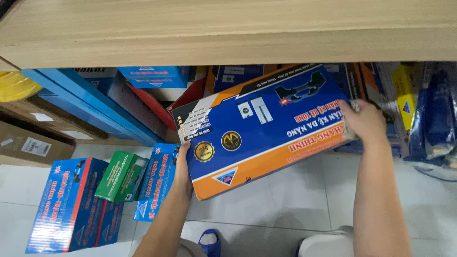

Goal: The person cleans several cardboard boxes of different sizes and colors using a white cloth. They wipe the front, back, and sides of each box by hand before placing them back on a shelf in a warehouse area.

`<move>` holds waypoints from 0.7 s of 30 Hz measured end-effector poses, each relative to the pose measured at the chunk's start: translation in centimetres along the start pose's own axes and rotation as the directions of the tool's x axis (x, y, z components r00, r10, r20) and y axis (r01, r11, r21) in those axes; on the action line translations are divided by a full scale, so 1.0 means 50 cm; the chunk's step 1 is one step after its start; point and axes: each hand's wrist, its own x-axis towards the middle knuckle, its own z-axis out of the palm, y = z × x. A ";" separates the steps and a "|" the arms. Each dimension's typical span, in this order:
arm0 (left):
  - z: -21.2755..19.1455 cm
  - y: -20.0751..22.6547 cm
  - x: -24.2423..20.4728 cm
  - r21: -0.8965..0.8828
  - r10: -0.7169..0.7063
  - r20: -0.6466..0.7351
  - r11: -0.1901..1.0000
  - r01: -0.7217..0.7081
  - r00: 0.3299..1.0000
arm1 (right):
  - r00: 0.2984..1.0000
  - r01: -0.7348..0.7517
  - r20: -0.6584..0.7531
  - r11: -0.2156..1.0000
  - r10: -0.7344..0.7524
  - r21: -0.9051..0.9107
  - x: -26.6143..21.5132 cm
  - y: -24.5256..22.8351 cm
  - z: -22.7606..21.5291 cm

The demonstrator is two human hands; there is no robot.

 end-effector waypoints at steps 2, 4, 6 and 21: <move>0.006 -0.001 -0.005 -0.117 0.009 0.121 0.993 0.005 0.993 | 0.999 0.009 -0.031 0.999 -0.008 0.033 -0.014 0.004 -0.002; 0.011 0.000 -0.021 -0.053 0.000 0.052 0.999 0.002 0.999 | 0.998 0.008 -0.058 0.997 -0.004 0.071 -0.030 0.012 0.003; 0.017 0.000 -0.046 0.009 -0.002 -0.024 1.000 0.002 1.000 | 0.996 0.021 -0.085 0.990 -0.009 0.142 -0.039 0.024 0.006; 0.027 0.056 -0.104 0.171 0.161 0.072 0.970 -0.171 0.984 | 0.957 -0.273 -0.079 0.957 0.281 0.098 -0.222 0.192 0.015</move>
